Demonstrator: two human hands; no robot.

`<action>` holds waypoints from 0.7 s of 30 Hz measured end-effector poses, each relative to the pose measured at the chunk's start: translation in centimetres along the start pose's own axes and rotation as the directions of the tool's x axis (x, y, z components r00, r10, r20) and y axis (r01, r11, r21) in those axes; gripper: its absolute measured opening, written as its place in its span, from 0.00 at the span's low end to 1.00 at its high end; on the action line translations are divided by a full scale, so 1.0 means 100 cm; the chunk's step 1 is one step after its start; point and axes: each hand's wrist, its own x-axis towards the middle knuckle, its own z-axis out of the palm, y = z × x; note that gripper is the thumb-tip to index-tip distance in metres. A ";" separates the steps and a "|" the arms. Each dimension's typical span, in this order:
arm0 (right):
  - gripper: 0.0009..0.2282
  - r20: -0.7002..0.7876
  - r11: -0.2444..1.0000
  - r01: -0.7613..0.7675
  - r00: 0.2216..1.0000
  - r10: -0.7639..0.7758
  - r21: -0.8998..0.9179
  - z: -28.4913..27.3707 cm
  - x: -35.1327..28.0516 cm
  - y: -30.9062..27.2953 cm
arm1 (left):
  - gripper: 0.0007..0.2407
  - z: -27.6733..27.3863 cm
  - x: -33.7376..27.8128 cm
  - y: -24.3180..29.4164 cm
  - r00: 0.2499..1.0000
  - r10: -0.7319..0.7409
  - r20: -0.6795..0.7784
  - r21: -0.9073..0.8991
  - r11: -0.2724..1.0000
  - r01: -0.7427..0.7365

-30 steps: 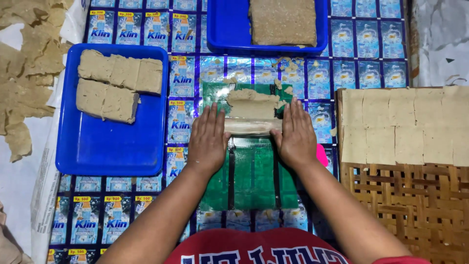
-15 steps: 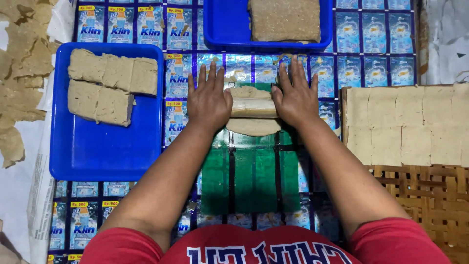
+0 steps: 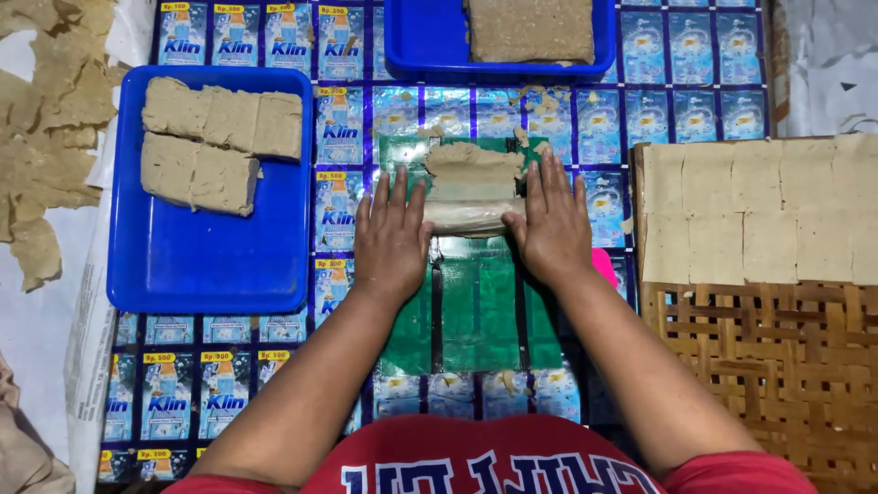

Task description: Flattening a block of food paste using a rolling pin and cutting it into rectangular pieces using a small spatula.

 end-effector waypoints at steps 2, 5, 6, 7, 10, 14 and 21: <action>0.35 -0.022 1.000 -0.006 1.000 0.006 0.004 0.001 -0.019 -0.005 | 0.24 0.002 -0.020 0.004 1.000 0.006 0.010 0.000 1.000 -0.006; 0.37 -0.043 1.000 -0.018 0.999 0.019 0.022 -0.003 -0.042 -0.014 | 0.26 0.002 -0.043 0.008 0.999 0.010 0.036 -0.001 1.000 -0.010; 0.37 -0.037 0.999 -0.022 0.999 0.024 0.038 -0.005 -0.049 -0.018 | 0.26 0.002 -0.052 0.009 0.998 0.005 0.056 -0.003 1.000 -0.005; 0.37 -0.035 0.999 -0.020 0.999 0.021 0.039 -0.005 -0.057 -0.020 | 0.26 0.001 -0.058 0.011 0.998 0.002 0.056 -0.002 1.000 -0.002; 0.38 -0.025 0.997 -0.014 1.000 0.015 0.070 -0.005 -0.064 -0.022 | 0.27 0.001 -0.063 0.012 0.998 -0.001 0.064 -0.009 1.000 0.002; 0.37 -0.052 0.998 -0.036 0.998 0.039 0.060 0.003 -0.049 -0.018 | 0.27 -0.001 -0.045 0.009 1.000 0.016 0.026 -0.033 0.999 -0.015; 0.32 -0.045 0.999 -0.025 0.999 0.024 -0.021 0.005 0.011 0.001 | 0.24 0.001 0.020 -0.006 0.999 0.035 -0.038 -0.057 0.998 -0.037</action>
